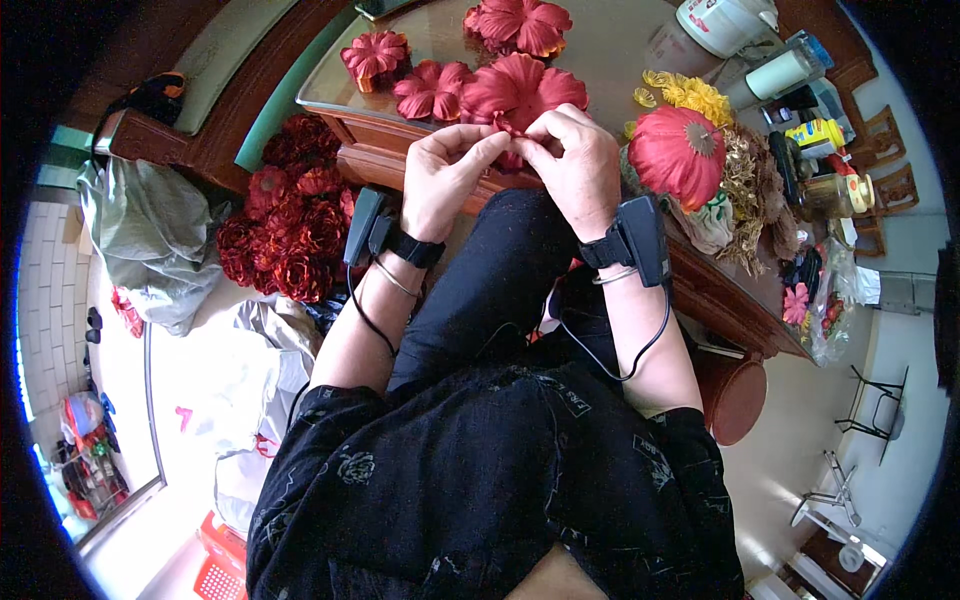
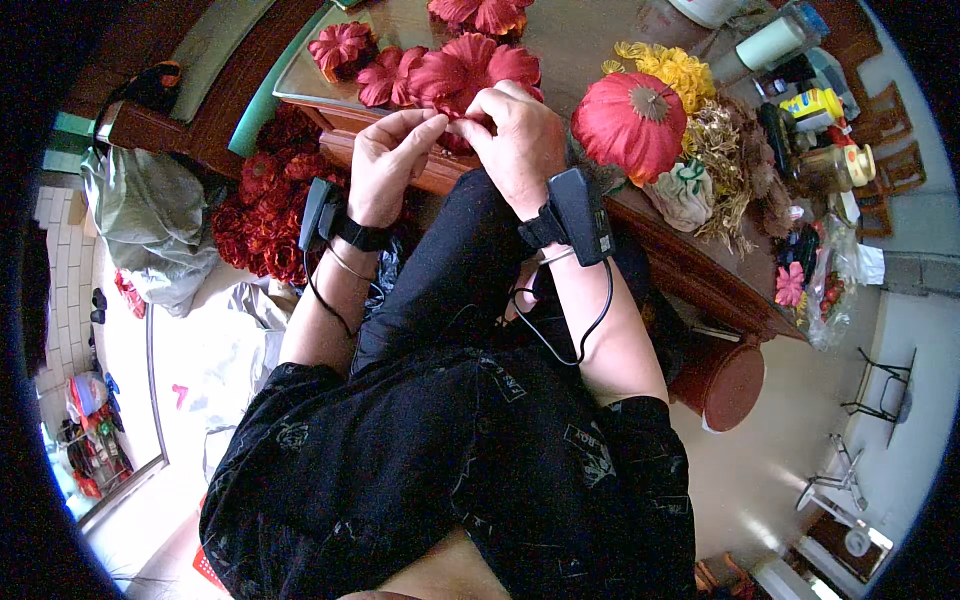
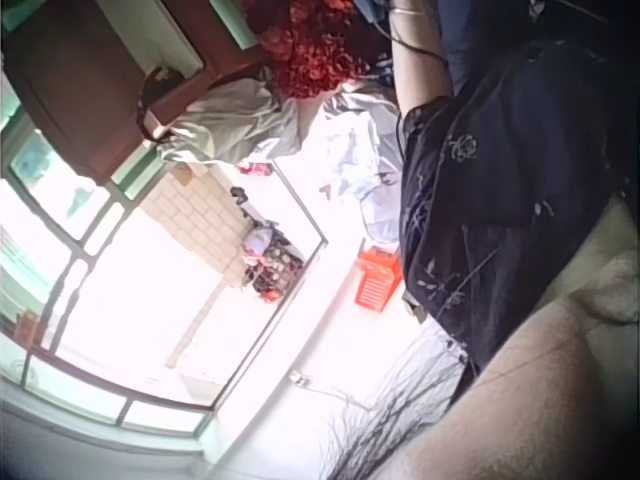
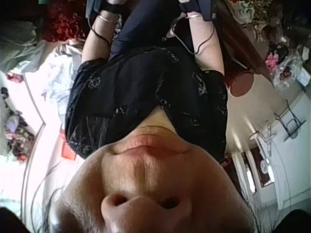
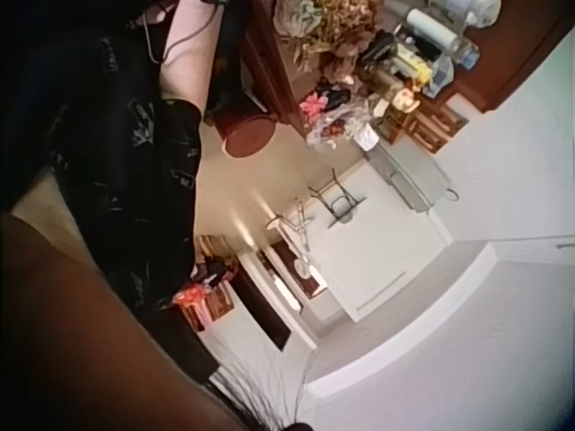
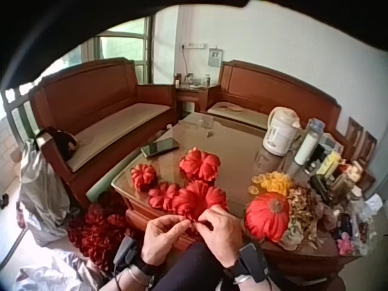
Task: Assembling decorative flowers using colored fabric or paper components.
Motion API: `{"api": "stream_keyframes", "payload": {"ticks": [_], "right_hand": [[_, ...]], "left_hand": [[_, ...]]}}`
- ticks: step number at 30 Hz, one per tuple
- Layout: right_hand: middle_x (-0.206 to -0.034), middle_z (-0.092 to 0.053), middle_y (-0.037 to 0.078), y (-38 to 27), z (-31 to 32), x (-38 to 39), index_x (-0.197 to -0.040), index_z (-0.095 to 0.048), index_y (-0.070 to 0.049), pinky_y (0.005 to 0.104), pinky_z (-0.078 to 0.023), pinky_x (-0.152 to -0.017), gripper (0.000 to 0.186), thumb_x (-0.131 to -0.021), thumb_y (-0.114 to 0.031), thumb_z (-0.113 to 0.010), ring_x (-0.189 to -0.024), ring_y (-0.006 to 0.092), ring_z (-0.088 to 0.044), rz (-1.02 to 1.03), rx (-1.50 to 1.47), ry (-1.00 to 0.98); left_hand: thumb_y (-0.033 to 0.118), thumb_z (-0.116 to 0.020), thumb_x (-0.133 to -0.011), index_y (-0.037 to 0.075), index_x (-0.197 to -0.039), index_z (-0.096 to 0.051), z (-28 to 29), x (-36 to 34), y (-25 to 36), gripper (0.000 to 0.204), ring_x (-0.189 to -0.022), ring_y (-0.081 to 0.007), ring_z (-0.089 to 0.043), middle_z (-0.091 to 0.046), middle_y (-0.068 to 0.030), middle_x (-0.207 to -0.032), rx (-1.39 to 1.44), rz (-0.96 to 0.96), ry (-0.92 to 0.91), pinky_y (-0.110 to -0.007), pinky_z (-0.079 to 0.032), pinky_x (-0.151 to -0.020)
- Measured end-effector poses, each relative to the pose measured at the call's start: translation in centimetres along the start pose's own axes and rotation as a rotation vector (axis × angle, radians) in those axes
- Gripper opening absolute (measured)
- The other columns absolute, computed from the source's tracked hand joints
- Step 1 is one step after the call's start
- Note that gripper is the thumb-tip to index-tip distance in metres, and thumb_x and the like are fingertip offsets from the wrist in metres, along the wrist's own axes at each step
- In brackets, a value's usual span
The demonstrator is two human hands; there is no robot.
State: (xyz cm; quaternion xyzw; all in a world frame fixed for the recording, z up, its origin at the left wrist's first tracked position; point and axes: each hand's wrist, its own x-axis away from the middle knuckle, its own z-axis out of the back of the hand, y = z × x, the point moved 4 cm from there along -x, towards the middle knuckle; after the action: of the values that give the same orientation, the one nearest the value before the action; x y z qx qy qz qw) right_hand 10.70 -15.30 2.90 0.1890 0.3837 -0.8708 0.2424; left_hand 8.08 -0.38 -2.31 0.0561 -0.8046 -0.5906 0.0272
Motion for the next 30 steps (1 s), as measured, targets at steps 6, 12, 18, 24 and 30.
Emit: {"api": "stream_keyframes", "payload": {"ticks": [6,12,18,24,30], "right_hand": [[-0.077,-0.061,0.012,0.1,0.6,-0.3,-0.079,-0.062,-0.005,0.0376,-0.047,-0.061,0.021,-0.073,-0.019,-0.076,-0.07,0.0301,-0.062,0.03,-0.059,-0.021],[-0.074,-0.062,0.019,1.3,0.7,-0.4,-0.085,-0.06,-0.002,0.0405,-0.047,-0.062,0.022,-0.081,-0.02,-0.071,-0.071,0.0362,-0.062,-0.149,-0.166,0.087],[-0.082,-0.062,0.02,0.7,0.9,-0.2,-0.09,-0.058,-0.002,0.0429,-0.047,-0.065,0.019,-0.083,-0.017,-0.066,-0.079,0.0386,-0.061,-0.084,-0.057,0.129],[-0.082,-0.062,0.019,-0.3,1.2,-1.0,-0.09,-0.058,-0.002,0.043,-0.047,-0.065,0.014,-0.085,-0.014,-0.063,-0.078,0.0384,-0.06,-0.046,-0.089,0.209],[-0.073,-0.063,0.013,-3.2,4.7,-2.2,-0.094,-0.059,-0.001,0.0311,-0.048,-0.055,0.01,-0.09,-0.01,-0.06,-0.059,0.0235,-0.065,-0.073,-0.292,0.34]], "left_hand": [[0.011,-0.067,-0.087,0.004,-0.088,-0.065,0.3,-0.4,-0.7,0.007,-0.05,-0.0009,-0.043,-0.056,0.0056,-0.066,-0.03,0.033,0.045,-0.016,-0.029,-0.045],[0.007,-0.066,-0.086,0.003,-0.096,-0.06,0.3,0.1,-0.6,0.012,-0.061,-0.0046,-0.051,-0.058,0.0025,-0.076,-0.121,-0.091,0.142,-0.018,-0.038,-0.055],[0.0,-0.068,-0.076,0.002,-0.103,-0.063,-2.3,1.7,4.9,0.028,-0.097,-0.0287,-0.057,-0.063,-0.0133,-0.101,-0.933,-0.943,0.056,-0.035,-0.046,-0.085],[0.019,-0.067,-0.078,0.006,-0.114,-0.062,-3.5,0.8,1.9,0.038,-0.103,-0.0285,-0.052,-0.061,-0.0085,-0.113,-1.295,-0.86,-0.032,-0.037,-0.043,-0.087],[0.026,-0.065,-0.08,0.006,-0.113,-0.062,-3.9,0.7,1.6,0.038,-0.098,-0.0248,-0.051,-0.06,-0.005,-0.109,-1.371,-0.811,-0.025,-0.036,-0.043,-0.081]]}}
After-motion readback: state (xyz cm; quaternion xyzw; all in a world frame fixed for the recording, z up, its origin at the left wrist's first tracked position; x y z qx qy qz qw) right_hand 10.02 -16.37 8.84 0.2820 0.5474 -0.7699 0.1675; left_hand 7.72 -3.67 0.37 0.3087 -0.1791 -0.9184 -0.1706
